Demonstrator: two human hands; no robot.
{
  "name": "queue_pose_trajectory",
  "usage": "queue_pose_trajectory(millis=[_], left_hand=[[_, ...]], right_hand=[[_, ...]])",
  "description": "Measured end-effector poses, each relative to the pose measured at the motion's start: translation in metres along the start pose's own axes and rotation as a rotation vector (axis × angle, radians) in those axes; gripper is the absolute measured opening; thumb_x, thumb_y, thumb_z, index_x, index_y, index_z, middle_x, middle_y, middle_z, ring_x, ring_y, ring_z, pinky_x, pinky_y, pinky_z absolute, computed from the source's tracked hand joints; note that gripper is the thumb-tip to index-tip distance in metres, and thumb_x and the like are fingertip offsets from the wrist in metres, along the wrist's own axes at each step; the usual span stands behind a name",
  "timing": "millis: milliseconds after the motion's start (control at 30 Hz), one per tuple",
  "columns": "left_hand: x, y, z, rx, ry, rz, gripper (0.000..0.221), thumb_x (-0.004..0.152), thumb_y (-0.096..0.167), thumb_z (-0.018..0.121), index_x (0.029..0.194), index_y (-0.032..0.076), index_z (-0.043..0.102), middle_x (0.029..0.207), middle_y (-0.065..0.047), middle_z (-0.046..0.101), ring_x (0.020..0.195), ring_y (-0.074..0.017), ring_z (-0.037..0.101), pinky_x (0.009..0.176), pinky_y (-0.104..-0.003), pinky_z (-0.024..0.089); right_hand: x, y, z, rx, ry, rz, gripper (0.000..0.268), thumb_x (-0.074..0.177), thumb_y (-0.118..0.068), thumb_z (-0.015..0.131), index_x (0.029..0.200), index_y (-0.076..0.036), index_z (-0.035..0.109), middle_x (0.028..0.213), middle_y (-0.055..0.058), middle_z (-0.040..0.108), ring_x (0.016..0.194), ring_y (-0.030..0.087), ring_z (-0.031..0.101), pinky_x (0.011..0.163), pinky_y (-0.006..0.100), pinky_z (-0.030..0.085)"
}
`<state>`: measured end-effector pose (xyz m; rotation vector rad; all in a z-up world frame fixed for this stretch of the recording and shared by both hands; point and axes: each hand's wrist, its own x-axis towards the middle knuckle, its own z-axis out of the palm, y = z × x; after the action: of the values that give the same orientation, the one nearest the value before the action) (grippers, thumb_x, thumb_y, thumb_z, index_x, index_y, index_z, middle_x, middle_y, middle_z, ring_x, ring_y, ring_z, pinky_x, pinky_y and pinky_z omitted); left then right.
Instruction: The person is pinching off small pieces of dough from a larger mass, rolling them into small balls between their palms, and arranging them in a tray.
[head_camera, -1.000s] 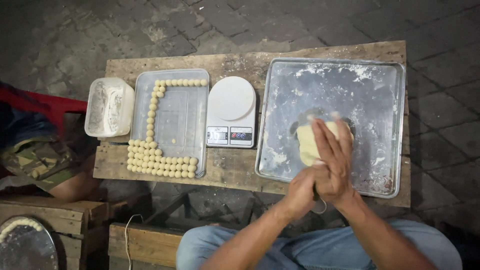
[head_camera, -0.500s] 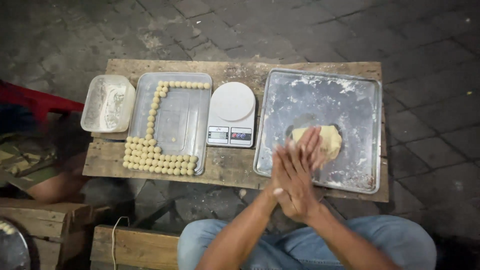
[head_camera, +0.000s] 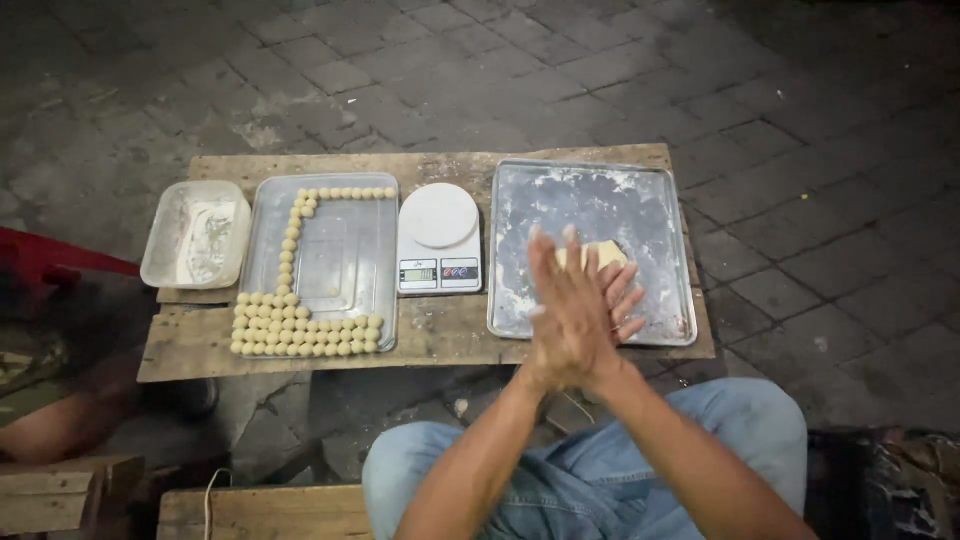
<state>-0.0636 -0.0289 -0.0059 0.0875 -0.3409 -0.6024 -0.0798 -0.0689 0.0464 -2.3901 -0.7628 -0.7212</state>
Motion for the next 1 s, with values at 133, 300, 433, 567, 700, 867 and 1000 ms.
queue_pose_trajectory(millis=[133,300,433,567,700,867,1000], left_hand=[[-0.04,-0.001,-0.055,1.317,0.378,0.296,0.042,0.098,0.006,0.064,0.139,-0.005,0.057,0.126,-0.011,0.07,0.096,-0.0134,0.067,0.071,-0.024,0.055],[0.0,-0.02,-0.002,-0.434,-0.323,0.38,0.104,0.083,0.058,0.072,0.169,0.037,0.018,0.168,-0.031,0.017,0.151,-0.0553,0.018,0.11,-0.076,0.029],[-0.023,0.019,0.058,-0.058,-0.064,0.164,0.065,0.111,0.04,0.037,0.167,0.015,0.019,0.175,-0.008,0.014,0.159,-0.0232,0.016,0.131,-0.04,0.019],[-0.041,-0.03,0.019,-0.21,-0.17,0.238,0.095,0.093,0.071,0.041,0.17,0.026,0.008,0.173,-0.014,0.006,0.153,-0.0421,0.018,0.117,-0.064,0.028],[-0.069,-0.031,0.088,0.285,0.397,0.098,0.062,0.102,0.052,0.054,0.156,0.023,0.047,0.159,-0.012,0.048,0.143,-0.0348,0.048,0.117,-0.054,0.041],[-0.064,-0.042,0.091,0.277,0.377,0.26,0.065,0.102,0.054,0.052,0.157,0.022,0.043,0.16,-0.011,0.045,0.145,-0.0352,0.044,0.119,-0.055,0.038],[-0.061,-0.067,0.091,0.232,0.267,0.49,0.069,0.102,0.056,0.05,0.159,0.019,0.039,0.162,-0.01,0.041,0.147,-0.0358,0.039,0.121,-0.056,0.034]], right_hand=[[-0.001,-0.003,0.002,-0.075,0.053,0.074,0.067,0.108,-0.05,0.025,0.165,-0.015,0.027,0.172,0.004,0.025,0.16,0.033,0.011,0.125,0.056,-0.001],[-0.019,-0.031,0.003,-0.037,0.037,-0.04,0.072,0.104,-0.055,0.024,0.158,-0.01,0.042,0.164,0.009,0.041,0.152,0.038,0.034,0.123,0.063,0.01],[-0.021,-0.046,-0.015,-0.059,0.077,-0.052,0.071,0.105,-0.058,0.029,0.158,-0.012,0.044,0.164,0.007,0.041,0.154,0.037,0.031,0.125,0.062,0.007],[-0.016,-0.065,-0.045,0.016,0.046,0.016,0.065,0.106,-0.06,0.026,0.159,-0.023,0.032,0.166,-0.004,0.033,0.157,0.032,0.027,0.132,0.055,0.005],[-0.017,-0.039,-0.065,-0.129,0.095,0.031,0.067,0.107,-0.056,0.029,0.165,-0.022,0.031,0.172,0.0,0.023,0.158,0.038,0.014,0.124,0.062,0.001],[-0.03,-0.062,-0.053,-0.114,0.07,-0.11,0.072,0.105,-0.058,0.021,0.161,-0.018,0.038,0.169,0.003,0.033,0.155,0.038,0.028,0.124,0.063,0.01],[-0.032,-0.021,-0.047,-0.258,0.116,-0.036,0.069,0.107,-0.05,0.022,0.163,-0.013,0.035,0.166,0.009,0.038,0.149,0.048,0.034,0.118,0.069,0.019]])
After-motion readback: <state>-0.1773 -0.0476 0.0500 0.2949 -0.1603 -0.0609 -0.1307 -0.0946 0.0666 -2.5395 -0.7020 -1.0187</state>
